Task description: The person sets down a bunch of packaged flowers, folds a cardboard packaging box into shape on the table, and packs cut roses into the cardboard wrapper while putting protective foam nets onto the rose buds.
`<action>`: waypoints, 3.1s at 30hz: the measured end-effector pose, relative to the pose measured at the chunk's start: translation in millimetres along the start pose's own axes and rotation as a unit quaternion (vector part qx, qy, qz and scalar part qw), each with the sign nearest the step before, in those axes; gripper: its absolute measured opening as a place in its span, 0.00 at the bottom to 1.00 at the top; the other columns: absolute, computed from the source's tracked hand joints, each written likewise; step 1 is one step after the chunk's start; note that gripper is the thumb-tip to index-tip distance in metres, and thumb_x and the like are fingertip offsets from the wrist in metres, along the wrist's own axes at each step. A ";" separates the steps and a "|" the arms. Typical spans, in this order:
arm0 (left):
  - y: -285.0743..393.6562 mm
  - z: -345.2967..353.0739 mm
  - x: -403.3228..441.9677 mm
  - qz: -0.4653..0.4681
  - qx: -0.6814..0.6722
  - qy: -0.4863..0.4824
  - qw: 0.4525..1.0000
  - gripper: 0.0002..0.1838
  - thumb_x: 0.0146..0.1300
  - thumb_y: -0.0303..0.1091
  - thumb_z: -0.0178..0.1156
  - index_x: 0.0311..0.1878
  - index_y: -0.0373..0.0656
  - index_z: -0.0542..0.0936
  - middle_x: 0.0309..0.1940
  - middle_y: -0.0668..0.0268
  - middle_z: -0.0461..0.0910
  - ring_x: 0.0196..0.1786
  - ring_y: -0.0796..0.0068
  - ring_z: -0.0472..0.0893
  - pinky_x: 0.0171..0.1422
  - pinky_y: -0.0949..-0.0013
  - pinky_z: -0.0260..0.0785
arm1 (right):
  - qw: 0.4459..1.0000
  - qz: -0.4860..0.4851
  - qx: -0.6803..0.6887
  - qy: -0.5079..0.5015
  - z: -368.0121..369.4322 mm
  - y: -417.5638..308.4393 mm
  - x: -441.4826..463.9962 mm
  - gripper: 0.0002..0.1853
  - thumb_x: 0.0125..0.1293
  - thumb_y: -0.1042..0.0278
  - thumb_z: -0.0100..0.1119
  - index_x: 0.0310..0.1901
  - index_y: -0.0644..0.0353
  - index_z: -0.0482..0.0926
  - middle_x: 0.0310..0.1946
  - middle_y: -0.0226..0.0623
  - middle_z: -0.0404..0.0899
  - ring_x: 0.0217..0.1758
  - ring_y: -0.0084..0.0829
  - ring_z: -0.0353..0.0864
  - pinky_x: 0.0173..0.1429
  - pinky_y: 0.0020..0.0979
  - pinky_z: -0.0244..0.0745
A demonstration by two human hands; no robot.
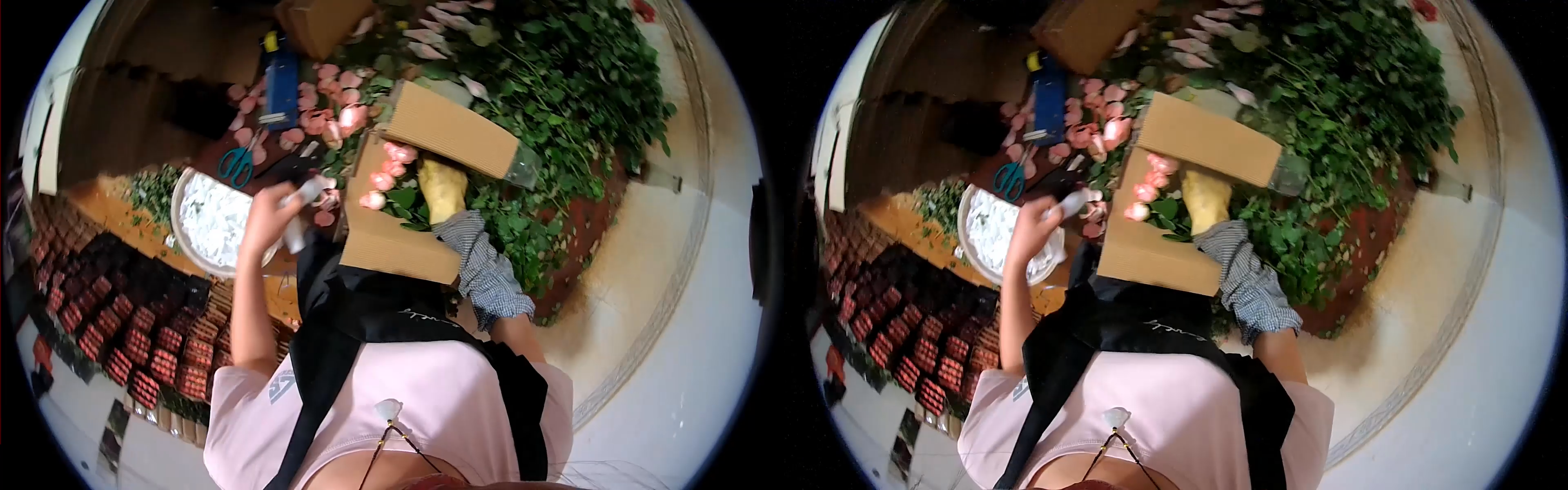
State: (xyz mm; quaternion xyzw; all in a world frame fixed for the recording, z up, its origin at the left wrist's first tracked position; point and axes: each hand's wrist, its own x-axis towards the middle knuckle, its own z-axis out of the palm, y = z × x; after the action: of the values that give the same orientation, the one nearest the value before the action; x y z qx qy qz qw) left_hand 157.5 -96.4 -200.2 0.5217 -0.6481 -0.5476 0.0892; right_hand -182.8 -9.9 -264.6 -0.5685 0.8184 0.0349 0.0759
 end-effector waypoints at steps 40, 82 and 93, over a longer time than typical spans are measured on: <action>-2.0 116.3 52.0 -0.035 -0.162 -0.072 0.984 0.16 0.70 0.17 0.44 0.58 0.25 0.73 0.47 0.54 0.84 0.57 0.66 0.82 0.59 0.65 0.76 | 0.945 -0.228 0.030 -0.235 -41.3 -49.1 -22.3 0.14 0.67 0.54 0.54 0.40 0.56 0.81 0.30 0.40 0.87 0.34 0.41 0.88 0.42 0.43 0.81; 107.9 171.6 24.6 0.027 0.443 -0.122 0.888 0.18 0.63 0.36 0.53 0.49 0.38 0.85 0.51 0.56 0.78 0.51 0.61 0.73 0.54 0.66 0.66 | 0.959 -0.187 0.137 -0.166 -37.2 -21.9 -12.0 0.08 0.67 0.61 0.55 0.41 0.54 0.78 0.33 0.48 0.84 0.37 0.53 0.83 0.41 0.50 0.77; 95.4 188.3 30.0 0.047 0.434 -0.087 0.895 0.20 0.66 0.31 0.53 0.56 0.28 0.78 0.70 0.31 0.60 0.43 0.55 0.80 0.30 0.70 0.79 | 0.976 -0.174 0.107 -0.075 -37.9 -15.5 -6.8 0.13 0.67 0.61 0.57 0.46 0.61 0.81 0.31 0.48 0.82 0.35 0.51 0.82 0.41 0.49 0.76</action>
State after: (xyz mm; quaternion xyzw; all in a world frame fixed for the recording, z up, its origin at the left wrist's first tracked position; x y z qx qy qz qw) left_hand -40.3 -17.3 -209.7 0.4279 -0.8503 -0.2500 -0.1773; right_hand -169.2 -14.5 -225.6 -0.6867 0.6978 -0.0237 0.2024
